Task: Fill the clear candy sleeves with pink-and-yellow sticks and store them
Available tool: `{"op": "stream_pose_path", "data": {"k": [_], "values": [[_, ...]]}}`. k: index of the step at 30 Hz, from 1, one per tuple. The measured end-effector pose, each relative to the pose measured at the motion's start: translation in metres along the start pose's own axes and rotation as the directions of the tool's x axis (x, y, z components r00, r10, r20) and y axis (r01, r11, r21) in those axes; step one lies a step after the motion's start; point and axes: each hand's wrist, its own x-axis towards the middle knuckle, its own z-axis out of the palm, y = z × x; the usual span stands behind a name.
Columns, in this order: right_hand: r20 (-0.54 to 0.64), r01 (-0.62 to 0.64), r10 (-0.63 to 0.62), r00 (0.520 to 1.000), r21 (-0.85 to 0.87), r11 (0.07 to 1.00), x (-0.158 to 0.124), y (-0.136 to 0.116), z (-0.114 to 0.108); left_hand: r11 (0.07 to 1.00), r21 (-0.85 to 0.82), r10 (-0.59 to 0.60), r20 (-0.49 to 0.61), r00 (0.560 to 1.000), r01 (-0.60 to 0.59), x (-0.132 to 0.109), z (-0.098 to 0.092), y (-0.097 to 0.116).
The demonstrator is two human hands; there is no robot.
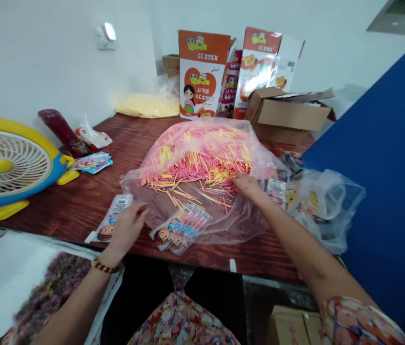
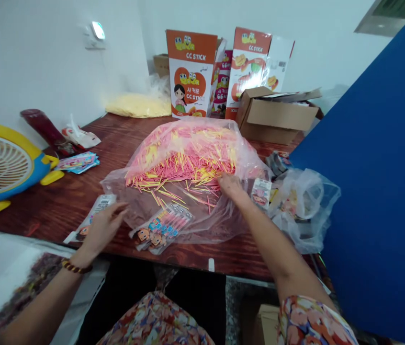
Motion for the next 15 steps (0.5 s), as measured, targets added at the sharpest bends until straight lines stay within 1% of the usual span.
{"op": "stream_pose_path", "data": {"k": [1, 3, 5, 6, 10, 13, 15], "values": [[-0.003, 0.030, -0.030, 1.000, -0.010, 0.999, 0.002, 0.000, 0.001, 0.999, 0.011, -0.031, -0.037, 0.999, 0.032, 0.001, -0.007, -0.011], [-0.011, 0.091, -0.091, 0.996, -0.027, 0.995, 0.004, 0.001, 0.004, 0.989, 0.056, -0.130, -0.092, 0.987, 0.135, 0.002, -0.021, -0.031], [-0.023, 0.133, -0.134, 0.991, -0.040, 0.990, 0.007, 0.001, 0.007, 0.966, 0.091, -0.231, -0.112, 0.966, 0.242, 0.002, -0.032, -0.049], [-0.029, 0.145, -0.146, 0.989, -0.044, 0.988, 0.007, 0.001, 0.009, 0.955, 0.108, -0.262, -0.122, 0.957, 0.275, 0.001, -0.036, -0.056], [-0.035, 0.157, -0.158, 0.987, -0.042, 0.987, 0.010, 0.001, 0.016, 0.921, 0.217, -0.306, -0.115, 0.945, 0.325, 0.000, -0.047, -0.077], [-0.029, 0.150, -0.150, 0.988, -0.029, 0.988, 0.008, 0.000, 0.020, 0.892, 0.280, -0.344, -0.089, 0.935, 0.355, -0.001, -0.050, -0.086], [-0.036, 0.132, -0.133, 0.990, -0.019, 0.991, 0.005, -0.002, 0.021, 0.875, 0.318, -0.370, -0.049, 0.928, 0.365, -0.001, -0.051, -0.090]]}}
